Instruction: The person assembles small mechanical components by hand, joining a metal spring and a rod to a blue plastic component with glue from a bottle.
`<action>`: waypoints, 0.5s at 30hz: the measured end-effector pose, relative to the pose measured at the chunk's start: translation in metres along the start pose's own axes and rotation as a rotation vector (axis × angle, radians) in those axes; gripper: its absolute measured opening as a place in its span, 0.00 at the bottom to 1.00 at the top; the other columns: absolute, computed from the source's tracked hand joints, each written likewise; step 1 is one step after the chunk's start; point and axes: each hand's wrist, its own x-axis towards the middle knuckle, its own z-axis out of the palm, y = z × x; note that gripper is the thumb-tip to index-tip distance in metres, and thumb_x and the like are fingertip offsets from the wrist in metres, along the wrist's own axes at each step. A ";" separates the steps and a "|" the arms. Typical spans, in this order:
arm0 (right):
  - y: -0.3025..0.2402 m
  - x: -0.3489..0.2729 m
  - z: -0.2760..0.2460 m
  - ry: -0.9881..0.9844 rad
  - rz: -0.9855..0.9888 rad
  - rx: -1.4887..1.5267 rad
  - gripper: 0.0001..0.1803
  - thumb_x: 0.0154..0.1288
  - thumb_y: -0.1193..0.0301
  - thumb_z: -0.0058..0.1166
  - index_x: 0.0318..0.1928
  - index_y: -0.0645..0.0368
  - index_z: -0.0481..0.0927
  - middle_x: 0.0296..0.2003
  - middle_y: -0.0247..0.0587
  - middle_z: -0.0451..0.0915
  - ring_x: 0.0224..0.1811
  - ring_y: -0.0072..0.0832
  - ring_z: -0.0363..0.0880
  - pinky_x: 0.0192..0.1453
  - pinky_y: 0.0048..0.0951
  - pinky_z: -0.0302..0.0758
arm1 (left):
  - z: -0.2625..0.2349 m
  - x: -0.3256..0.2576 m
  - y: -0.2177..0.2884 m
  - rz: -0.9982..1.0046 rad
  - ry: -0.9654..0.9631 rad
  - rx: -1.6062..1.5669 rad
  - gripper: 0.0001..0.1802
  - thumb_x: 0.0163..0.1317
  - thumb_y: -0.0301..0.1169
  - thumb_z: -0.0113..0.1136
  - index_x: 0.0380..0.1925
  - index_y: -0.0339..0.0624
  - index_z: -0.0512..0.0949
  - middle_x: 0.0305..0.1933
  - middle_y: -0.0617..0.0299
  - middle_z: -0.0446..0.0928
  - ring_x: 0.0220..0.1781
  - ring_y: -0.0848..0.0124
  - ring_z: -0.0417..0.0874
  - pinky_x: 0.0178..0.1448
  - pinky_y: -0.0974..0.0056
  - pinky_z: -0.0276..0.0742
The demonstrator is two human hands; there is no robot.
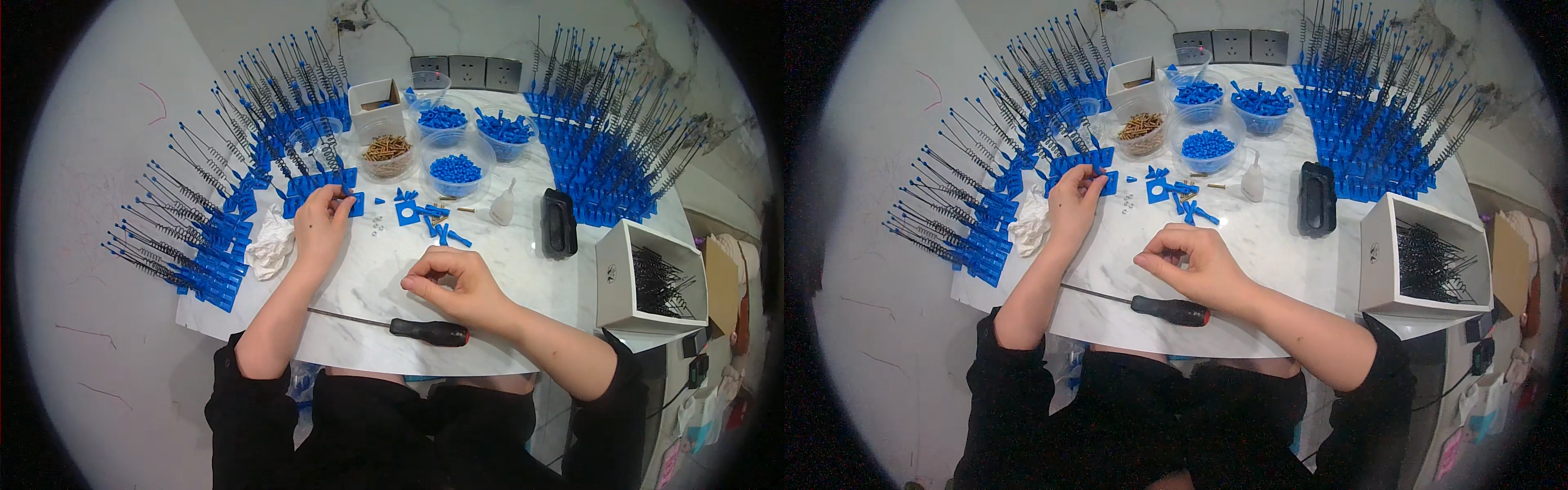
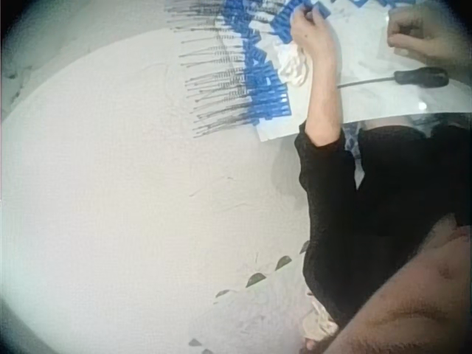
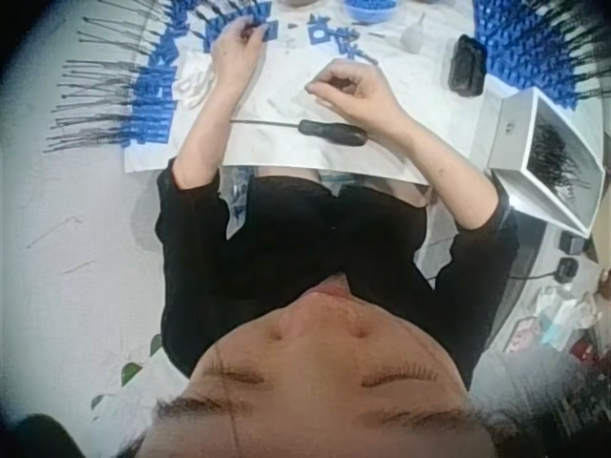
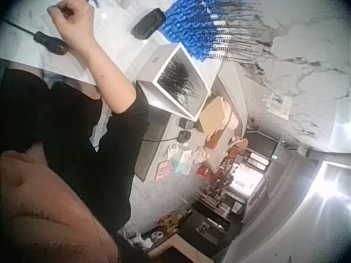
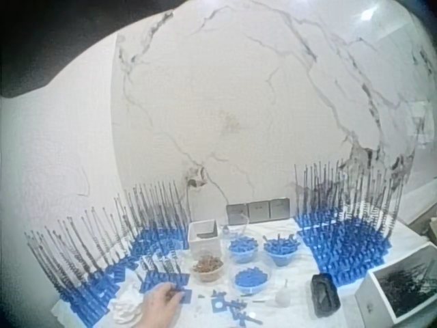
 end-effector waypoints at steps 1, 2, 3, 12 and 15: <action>-0.001 0.000 0.000 -0.001 -0.001 0.000 0.10 0.61 0.68 0.62 0.33 0.64 0.82 0.27 0.36 0.79 0.28 0.19 0.71 0.34 0.22 0.69 | 0.000 0.000 -0.002 0.000 0.001 0.001 0.09 0.56 0.29 0.65 0.35 0.35 0.80 0.33 0.56 0.80 0.27 0.68 0.80 0.33 0.65 0.75; -0.002 0.000 0.001 0.001 0.015 0.016 0.10 0.61 0.68 0.62 0.32 0.64 0.82 0.27 0.36 0.79 0.28 0.19 0.71 0.34 0.22 0.69 | 0.001 0.000 -0.004 0.020 0.008 -0.016 0.10 0.56 0.29 0.65 0.35 0.35 0.80 0.32 0.56 0.80 0.27 0.68 0.80 0.33 0.65 0.75; -0.001 0.000 0.001 0.004 0.033 0.033 0.10 0.61 0.67 0.62 0.32 0.64 0.82 0.27 0.36 0.79 0.28 0.19 0.71 0.34 0.22 0.69 | 0.001 -0.001 -0.005 0.040 0.013 -0.034 0.10 0.56 0.29 0.65 0.35 0.35 0.80 0.32 0.56 0.80 0.27 0.68 0.80 0.33 0.65 0.75; 0.000 -0.002 0.001 0.002 -0.017 0.019 0.09 0.61 0.68 0.61 0.32 0.63 0.82 0.26 0.36 0.78 0.27 0.20 0.71 0.34 0.22 0.69 | 0.000 0.000 0.004 0.008 0.013 0.008 0.09 0.55 0.28 0.65 0.35 0.34 0.81 0.31 0.56 0.80 0.26 0.68 0.79 0.33 0.65 0.74; 0.002 -0.001 0.002 -0.003 -0.019 0.022 0.09 0.61 0.68 0.61 0.32 0.63 0.82 0.26 0.36 0.78 0.27 0.20 0.71 0.34 0.22 0.69 | 0.003 0.001 0.001 0.018 0.030 -0.026 0.09 0.55 0.28 0.65 0.34 0.33 0.81 0.30 0.56 0.80 0.25 0.68 0.78 0.32 0.65 0.73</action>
